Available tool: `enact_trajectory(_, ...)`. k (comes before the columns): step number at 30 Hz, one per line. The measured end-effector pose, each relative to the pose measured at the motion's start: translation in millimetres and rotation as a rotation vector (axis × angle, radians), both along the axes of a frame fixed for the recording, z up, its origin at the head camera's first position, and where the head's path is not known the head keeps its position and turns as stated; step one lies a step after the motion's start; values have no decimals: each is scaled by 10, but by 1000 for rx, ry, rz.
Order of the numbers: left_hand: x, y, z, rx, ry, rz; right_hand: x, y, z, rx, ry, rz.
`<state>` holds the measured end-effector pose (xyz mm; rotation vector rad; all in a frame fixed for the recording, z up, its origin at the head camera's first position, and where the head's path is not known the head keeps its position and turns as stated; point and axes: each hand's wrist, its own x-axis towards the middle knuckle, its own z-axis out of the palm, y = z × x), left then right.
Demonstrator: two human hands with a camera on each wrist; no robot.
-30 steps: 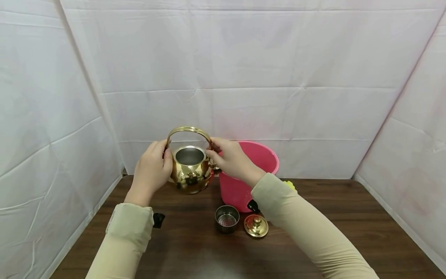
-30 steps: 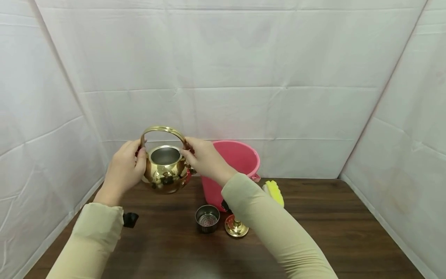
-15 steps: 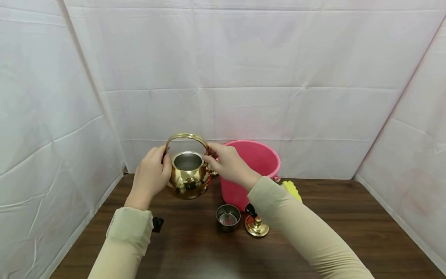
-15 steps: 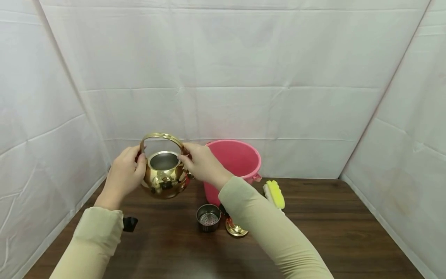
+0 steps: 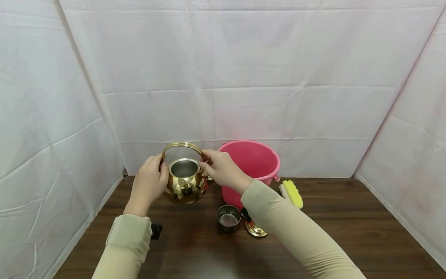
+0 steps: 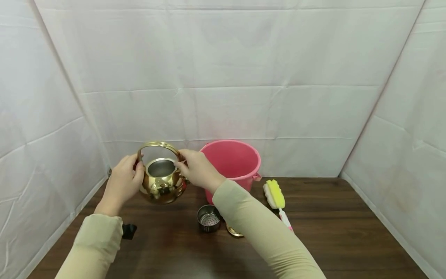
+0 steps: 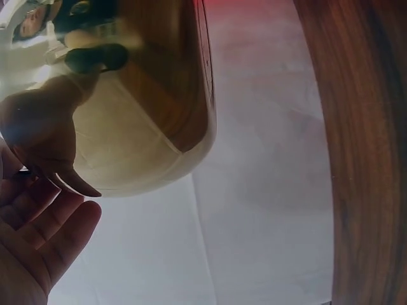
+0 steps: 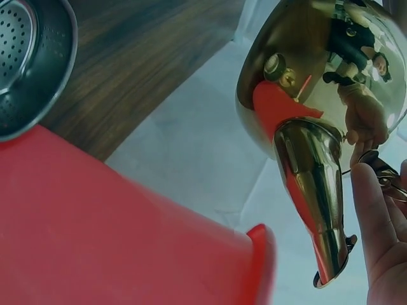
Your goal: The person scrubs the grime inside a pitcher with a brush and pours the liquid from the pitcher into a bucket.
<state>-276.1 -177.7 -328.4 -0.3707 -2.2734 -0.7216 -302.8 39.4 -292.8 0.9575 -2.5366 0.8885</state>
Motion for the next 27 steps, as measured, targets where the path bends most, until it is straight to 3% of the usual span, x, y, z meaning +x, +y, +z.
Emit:
enact_trajectory(4,4,-21,-70,3,-62,18,-8,-29,-72,19,-10,-4)
enact_trajectory(14,-15,-46,-190,1,-131,23,-46,-70,-206,26,-3,-2)
enact_trajectory(27,-12,-64,-296,3,-202,34,-64,-121,-320,31,-84,-13)
